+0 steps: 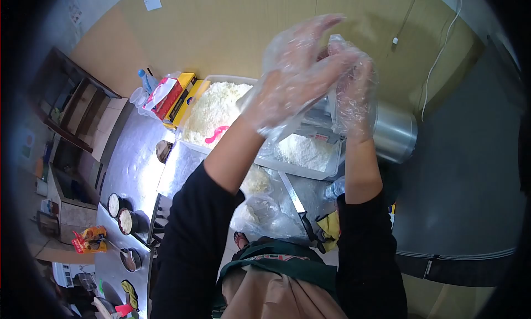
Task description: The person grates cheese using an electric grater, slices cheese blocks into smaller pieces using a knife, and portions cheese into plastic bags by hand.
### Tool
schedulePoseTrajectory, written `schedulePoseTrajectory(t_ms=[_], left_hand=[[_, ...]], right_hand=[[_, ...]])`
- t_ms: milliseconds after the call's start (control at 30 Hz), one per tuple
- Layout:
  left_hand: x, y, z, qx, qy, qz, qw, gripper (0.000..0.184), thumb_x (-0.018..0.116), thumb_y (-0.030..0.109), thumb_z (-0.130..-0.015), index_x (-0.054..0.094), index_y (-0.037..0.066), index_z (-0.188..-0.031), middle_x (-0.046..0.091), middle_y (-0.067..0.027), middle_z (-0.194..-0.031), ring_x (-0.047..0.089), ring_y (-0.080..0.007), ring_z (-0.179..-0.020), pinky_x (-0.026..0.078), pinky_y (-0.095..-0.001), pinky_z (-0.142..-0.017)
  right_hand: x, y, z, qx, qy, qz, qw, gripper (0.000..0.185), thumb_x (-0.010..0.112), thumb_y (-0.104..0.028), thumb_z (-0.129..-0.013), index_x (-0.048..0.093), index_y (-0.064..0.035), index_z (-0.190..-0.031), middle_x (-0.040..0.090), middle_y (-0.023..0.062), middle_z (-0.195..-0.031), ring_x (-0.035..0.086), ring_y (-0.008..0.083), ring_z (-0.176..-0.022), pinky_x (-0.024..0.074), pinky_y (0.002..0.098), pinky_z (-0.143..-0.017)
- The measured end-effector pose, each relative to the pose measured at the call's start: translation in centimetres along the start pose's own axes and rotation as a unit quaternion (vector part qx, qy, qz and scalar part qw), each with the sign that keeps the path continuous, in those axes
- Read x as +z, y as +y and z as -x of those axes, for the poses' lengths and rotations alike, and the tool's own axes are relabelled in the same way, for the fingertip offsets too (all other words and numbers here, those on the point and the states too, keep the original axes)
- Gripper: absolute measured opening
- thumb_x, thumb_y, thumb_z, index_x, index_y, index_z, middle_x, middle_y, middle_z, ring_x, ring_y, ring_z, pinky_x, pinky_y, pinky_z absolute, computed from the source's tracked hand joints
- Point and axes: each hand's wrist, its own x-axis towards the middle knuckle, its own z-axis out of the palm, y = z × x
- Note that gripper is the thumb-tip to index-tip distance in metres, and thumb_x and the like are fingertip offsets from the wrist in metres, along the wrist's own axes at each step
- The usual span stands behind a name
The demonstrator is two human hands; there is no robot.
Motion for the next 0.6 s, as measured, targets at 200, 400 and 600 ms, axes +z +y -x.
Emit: schedulePoseTrajectory(t_ms=[200, 400, 600], left_hand=[[2.5, 1.1, -0.8, -0.04, -0.039, -0.012, 0.998, 0.034, 0.071, 0.03, -0.086, 0.071, 0.0, -0.102, 0.07, -0.0103, -0.089, 0.065, -0.0182, -0.083, 0.051, -0.0311, -0.08], [3.0, 0.5, 0.5, 0.001, 0.005, 0.001, 1.0, 0.03, 0.07, 0.028, -0.085, 0.07, 0.0, -0.096, 0.069, -0.0117, -0.088, 0.065, -0.0193, -0.081, 0.051, -0.032, -0.076], [3.3, 0.7, 1.5, 0.007, 0.03, 0.019, 0.999, 0.025, 0.07, 0.025, -0.085, 0.07, 0.001, -0.093, 0.069, -0.013, -0.088, 0.067, -0.0247, -0.082, 0.052, -0.0341, -0.076]], right_hand=[[0.2, -0.4, 1.1, -0.008, 0.039, -0.149, 0.988, 0.042, 0.059, -0.027, -0.101, 0.05, -0.0028, -0.134, 0.06, 0.0085, -0.128, 0.059, 0.0193, -0.116, 0.0475, 0.0336, -0.1], [0.0, -1.9, 2.4, 0.144, -0.003, -0.178, 0.973, 0.043, 0.061, -0.025, -0.1, 0.047, -0.006, -0.136, 0.054, 0.0055, -0.134, 0.056, 0.0191, -0.119, 0.0461, 0.0337, -0.101], [-0.1, -1.5, 3.4, 0.107, 0.026, -0.148, 0.983, 0.043, 0.062, -0.025, -0.099, 0.048, -0.0057, -0.135, 0.055, 0.0066, -0.132, 0.056, 0.0202, -0.117, 0.0463, 0.0348, -0.1]])
